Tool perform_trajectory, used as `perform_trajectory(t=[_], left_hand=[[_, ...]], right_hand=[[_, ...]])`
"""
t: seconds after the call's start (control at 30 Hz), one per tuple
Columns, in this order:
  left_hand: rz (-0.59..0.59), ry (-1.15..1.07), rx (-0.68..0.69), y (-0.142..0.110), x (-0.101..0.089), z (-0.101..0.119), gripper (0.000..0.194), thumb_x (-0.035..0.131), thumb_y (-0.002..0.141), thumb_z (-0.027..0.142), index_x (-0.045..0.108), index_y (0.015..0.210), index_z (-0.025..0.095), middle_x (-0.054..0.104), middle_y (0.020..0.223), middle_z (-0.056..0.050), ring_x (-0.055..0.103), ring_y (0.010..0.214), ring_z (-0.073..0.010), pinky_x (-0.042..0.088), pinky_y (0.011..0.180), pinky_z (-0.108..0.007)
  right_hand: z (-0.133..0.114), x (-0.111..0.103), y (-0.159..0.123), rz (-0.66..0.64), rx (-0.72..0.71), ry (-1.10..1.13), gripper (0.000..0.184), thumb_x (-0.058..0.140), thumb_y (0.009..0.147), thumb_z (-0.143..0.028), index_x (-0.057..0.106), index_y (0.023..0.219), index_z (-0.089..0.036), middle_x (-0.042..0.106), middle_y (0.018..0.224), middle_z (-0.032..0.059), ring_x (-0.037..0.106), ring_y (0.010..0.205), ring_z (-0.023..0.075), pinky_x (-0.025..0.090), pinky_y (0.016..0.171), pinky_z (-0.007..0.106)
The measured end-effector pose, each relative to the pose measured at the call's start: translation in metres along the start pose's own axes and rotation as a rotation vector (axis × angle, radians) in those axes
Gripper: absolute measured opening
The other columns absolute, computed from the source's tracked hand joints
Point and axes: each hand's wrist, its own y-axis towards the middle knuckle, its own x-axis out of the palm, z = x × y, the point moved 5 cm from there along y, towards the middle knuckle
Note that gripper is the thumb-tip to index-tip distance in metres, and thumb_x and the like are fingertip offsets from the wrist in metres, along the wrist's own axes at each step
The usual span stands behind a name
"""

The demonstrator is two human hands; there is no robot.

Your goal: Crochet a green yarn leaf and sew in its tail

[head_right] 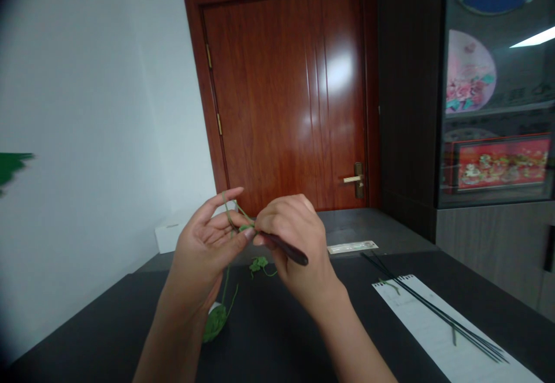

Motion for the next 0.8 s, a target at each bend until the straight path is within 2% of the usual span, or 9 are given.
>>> perform_trajectory(t=[0.17, 0.37, 0.5, 0.63, 0.8], left_hand=[[-0.027, -0.175, -0.077, 0.000, 0.006, 0.000, 0.069, 0.084, 0.073, 0.008, 0.053, 0.134, 0.015, 0.070, 0.080, -0.001, 0.065, 0.074, -0.0114, 0.054, 0.069, -0.021], [-0.032, -0.350, -0.196, -0.004, 0.012, -0.001, 0.072, 0.087, 0.065, 0.002, 0.057, 0.128, 0.017, 0.072, 0.080, -0.001, 0.065, 0.066, -0.0091, 0.052, 0.062, -0.017], [-0.039, -0.376, -0.216, -0.005, 0.013, -0.001, 0.070, 0.089, 0.064, 0.001, 0.059, 0.126, 0.019, 0.072, 0.078, 0.000, 0.067, 0.070, -0.0102, 0.053, 0.068, -0.018], [-0.026, -0.383, -0.210, -0.003, 0.011, -0.003, 0.065, 0.086, 0.071, 0.004, 0.059, 0.130, 0.015, 0.070, 0.075, 0.002, 0.066, 0.068, -0.0081, 0.053, 0.069, -0.017], [0.031, -0.381, -0.224, -0.002, 0.007, -0.005, 0.070, 0.086, 0.069, 0.002, 0.057, 0.133, 0.010, 0.069, 0.072, 0.003, 0.067, 0.069, -0.0096, 0.054, 0.070, -0.019]], right_hand=[[-0.001, 0.004, -0.004, 0.058, -0.003, -0.044, 0.008, 0.053, 0.102, -0.033, 0.060, 0.103, -0.029, 0.072, 0.091, 0.0038, 0.068, 0.090, 0.0236, 0.049, 0.082, 0.044], [-0.012, 0.009, -0.001, 0.082, -0.017, -0.129, 0.010, 0.058, 0.098, -0.023, 0.061, 0.102, -0.031, 0.070, 0.089, 0.0021, 0.065, 0.087, 0.0220, 0.048, 0.079, 0.042], [-0.003, 0.011, -0.007, 0.176, 0.085, 0.051, 0.010, 0.060, 0.098, -0.024, 0.064, 0.103, -0.030, 0.068, 0.092, 0.0029, 0.064, 0.086, 0.0217, 0.050, 0.080, 0.042], [0.013, 0.011, -0.017, 0.301, 0.201, 0.226, 0.009, 0.069, 0.092, -0.021, 0.068, 0.097, -0.029, 0.069, 0.089, 0.0021, 0.065, 0.086, 0.0217, 0.051, 0.079, 0.041], [0.018, 0.013, -0.019, 0.279, 0.234, 0.257, 0.010, 0.072, 0.089, -0.019, 0.068, 0.092, -0.028, 0.069, 0.090, 0.0020, 0.066, 0.087, 0.0216, 0.053, 0.079, 0.041]])
